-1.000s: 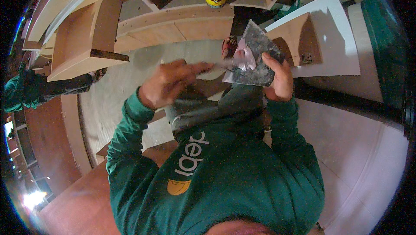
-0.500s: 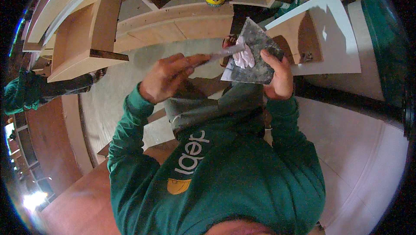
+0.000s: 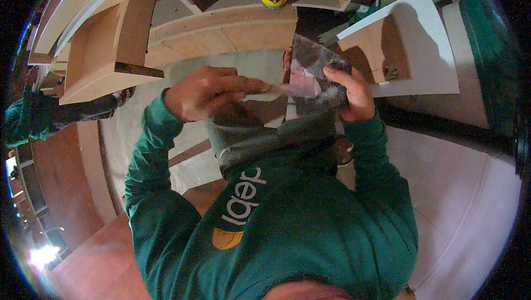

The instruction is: The person scoops pink putty from a container using a small stick, transfers it onto a metal putty knife, and applies it to a wooden cabinet surface. The person repeatedly scrapes the stick against the knife to load more putty and smooths the applied material on the cabinet.

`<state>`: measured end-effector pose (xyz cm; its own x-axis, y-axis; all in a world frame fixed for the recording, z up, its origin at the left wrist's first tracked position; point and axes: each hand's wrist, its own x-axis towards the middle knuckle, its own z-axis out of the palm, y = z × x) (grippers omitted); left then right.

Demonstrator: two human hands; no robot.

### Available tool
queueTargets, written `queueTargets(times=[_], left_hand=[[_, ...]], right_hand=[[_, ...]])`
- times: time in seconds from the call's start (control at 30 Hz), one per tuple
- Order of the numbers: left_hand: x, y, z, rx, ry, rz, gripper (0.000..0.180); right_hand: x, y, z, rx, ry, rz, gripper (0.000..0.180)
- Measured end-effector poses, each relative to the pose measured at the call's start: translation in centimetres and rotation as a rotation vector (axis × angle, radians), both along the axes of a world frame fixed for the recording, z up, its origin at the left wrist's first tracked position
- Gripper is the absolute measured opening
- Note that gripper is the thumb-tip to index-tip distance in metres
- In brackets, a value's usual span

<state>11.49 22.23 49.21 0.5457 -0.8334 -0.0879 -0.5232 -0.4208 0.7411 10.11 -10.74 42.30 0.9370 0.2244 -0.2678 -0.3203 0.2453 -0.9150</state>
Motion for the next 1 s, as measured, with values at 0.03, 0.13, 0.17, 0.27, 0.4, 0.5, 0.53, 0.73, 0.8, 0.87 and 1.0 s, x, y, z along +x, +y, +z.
queueTargets(times=[0.03,0.13,0.17,0.27,0.4,0.5,0.53,0.73,0.8,0.87,1.0], left_hand=[[0.3,0.3,0.0,-0.014,-0.009,-0.005,0.042],[0.9,0.9,-0.3,-0.032,0.000,-0.021,0.040],[0.9,0.9,-0.5,-0.023,0.022,-0.025,0.040],[1.4,1.0,-0.3,-0.068,0.043,-0.050,0.038],[1.2,1.0,-1.0,-0.075,0.066,-0.034,0.038],[0.4,1.1,-0.7,-0.115,0.117,-0.028,0.038],[0.1,1.1,-0.9,-0.109,0.098,0.026,0.038],[-1.7,0.7,-0.5,-0.047,0.099,0.126,0.037],[-1.6,1.0,-1.7,-0.169,0.052,0.223,0.038],[-2.5,0.9,-1.7,-0.118,0.045,0.184,0.038],[-2.3,0.9,-1.7,-0.199,-0.012,0.249,0.038]], right_hand=[[0.2,0.0,0.2,0.066,0.076,0.023,0.030],[0.5,0.3,1.5,-0.025,0.105,0.066,0.029],[0.4,0.3,1.4,-0.019,0.136,0.088,0.028],[1.0,-0.3,1.0,-0.008,0.140,0.166,0.027],[1.4,-0.7,0.3,0.011,0.140,0.253,0.029],[1.7,-1.0,-0.1,0.100,0.180,0.227,0.030],[1.6,-1.1,-0.2,0.090,0.154,0.199,0.030],[1.6,-1.5,-2.0,-0.007,0.003,0.159,0.028],[1.1,-1.2,-0.9,0.020,0.001,0.126,0.029],[0.7,-0.6,-0.4,0.046,0.021,0.084,0.028],[0.2,-0.1,0.4,0.237,0.128,0.049,0.027]])
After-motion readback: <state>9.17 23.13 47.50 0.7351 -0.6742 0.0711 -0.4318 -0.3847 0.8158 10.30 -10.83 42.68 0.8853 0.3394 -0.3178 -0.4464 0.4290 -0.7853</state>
